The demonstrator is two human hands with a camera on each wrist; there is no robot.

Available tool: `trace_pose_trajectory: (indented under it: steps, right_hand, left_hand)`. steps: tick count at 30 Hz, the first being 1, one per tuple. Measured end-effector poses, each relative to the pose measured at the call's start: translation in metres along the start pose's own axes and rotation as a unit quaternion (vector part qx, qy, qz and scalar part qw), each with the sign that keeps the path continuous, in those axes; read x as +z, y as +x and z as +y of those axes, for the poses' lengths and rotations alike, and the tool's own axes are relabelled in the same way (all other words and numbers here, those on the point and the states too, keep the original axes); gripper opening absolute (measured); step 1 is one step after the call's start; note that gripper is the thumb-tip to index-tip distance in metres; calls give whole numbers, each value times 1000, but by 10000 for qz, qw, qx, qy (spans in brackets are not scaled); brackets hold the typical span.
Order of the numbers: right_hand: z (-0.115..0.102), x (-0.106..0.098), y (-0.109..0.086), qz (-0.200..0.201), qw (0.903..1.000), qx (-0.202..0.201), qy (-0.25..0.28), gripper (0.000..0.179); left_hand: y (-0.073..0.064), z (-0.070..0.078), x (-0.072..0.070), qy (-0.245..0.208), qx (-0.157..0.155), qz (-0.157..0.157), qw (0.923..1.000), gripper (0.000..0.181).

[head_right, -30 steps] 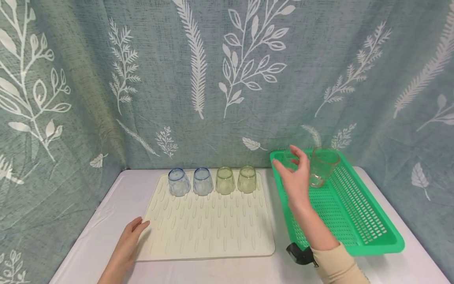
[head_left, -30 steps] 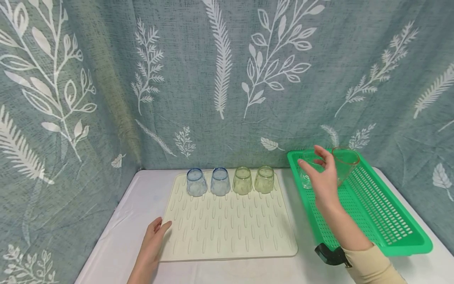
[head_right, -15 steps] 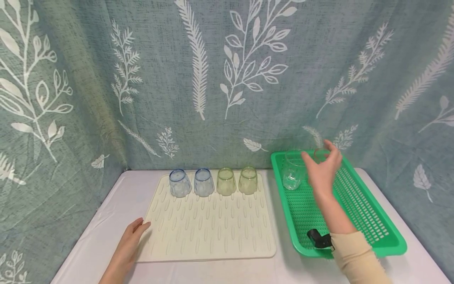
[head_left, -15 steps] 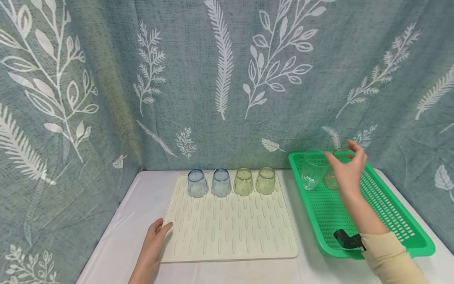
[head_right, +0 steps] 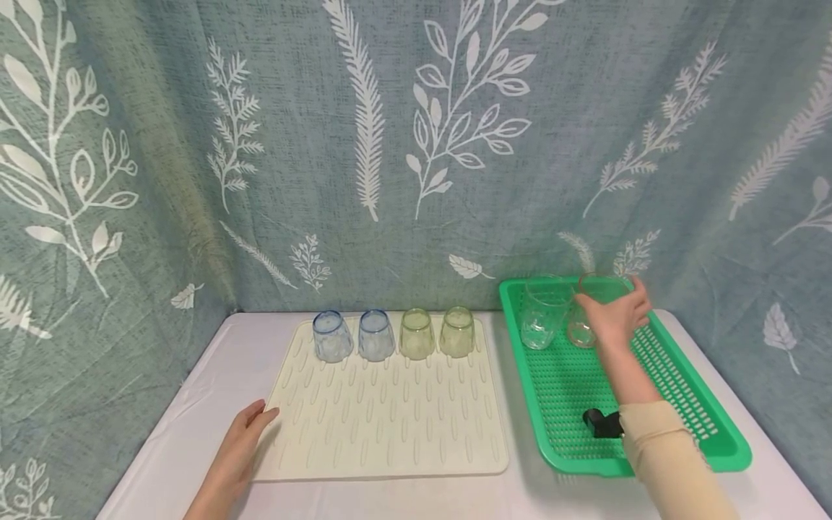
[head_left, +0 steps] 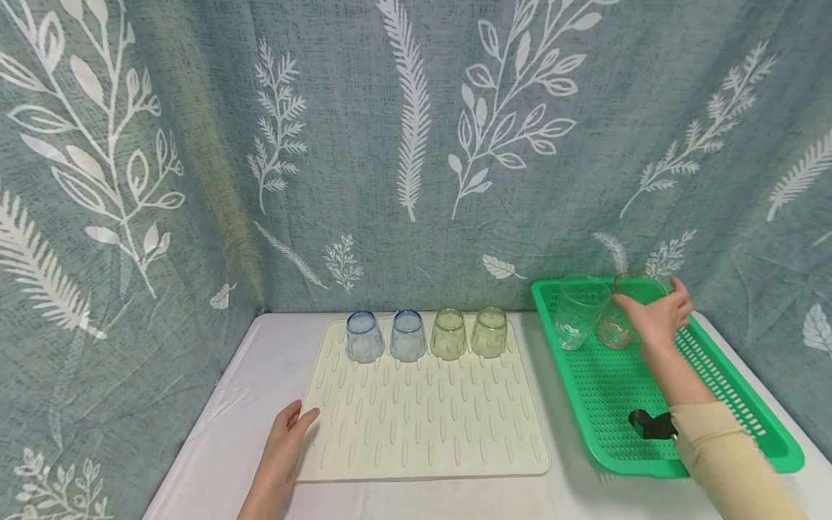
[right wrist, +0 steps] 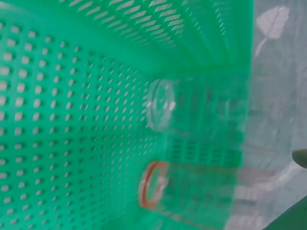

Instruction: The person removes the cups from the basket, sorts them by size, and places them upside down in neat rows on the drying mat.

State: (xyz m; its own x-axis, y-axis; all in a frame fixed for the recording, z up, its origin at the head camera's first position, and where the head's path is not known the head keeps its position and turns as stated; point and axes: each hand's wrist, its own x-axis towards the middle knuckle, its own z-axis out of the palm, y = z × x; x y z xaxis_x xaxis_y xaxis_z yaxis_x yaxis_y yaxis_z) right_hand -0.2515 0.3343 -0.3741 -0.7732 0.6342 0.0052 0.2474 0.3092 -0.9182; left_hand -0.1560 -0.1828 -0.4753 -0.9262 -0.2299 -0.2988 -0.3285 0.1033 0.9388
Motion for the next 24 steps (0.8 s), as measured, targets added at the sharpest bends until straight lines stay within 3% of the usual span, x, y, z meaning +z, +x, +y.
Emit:
trace_pose_trajectory:
  steps: [6, 15, 20, 24]
  right_hand:
    - [11, -2, 10, -304, 9976, 428, -442, 95]
    - [22, -2, 18, -803, 9899, 728, -911, 96]
    - [30, -1, 22, -1050, 9876, 834, -822, 95]
    - [35, 1, 26, -1204, 9872, 994, -318, 93]
  left_hand:
    - [0, 1, 0, -16, 13, -28, 10000, 83]
    - [0, 0, -1, -27, -9, -13, 10000, 84]
    - [1, 0, -1, -21, -32, -23, 10000, 83]
    - [2, 0, -2, -40, -22, -34, 10000, 82]
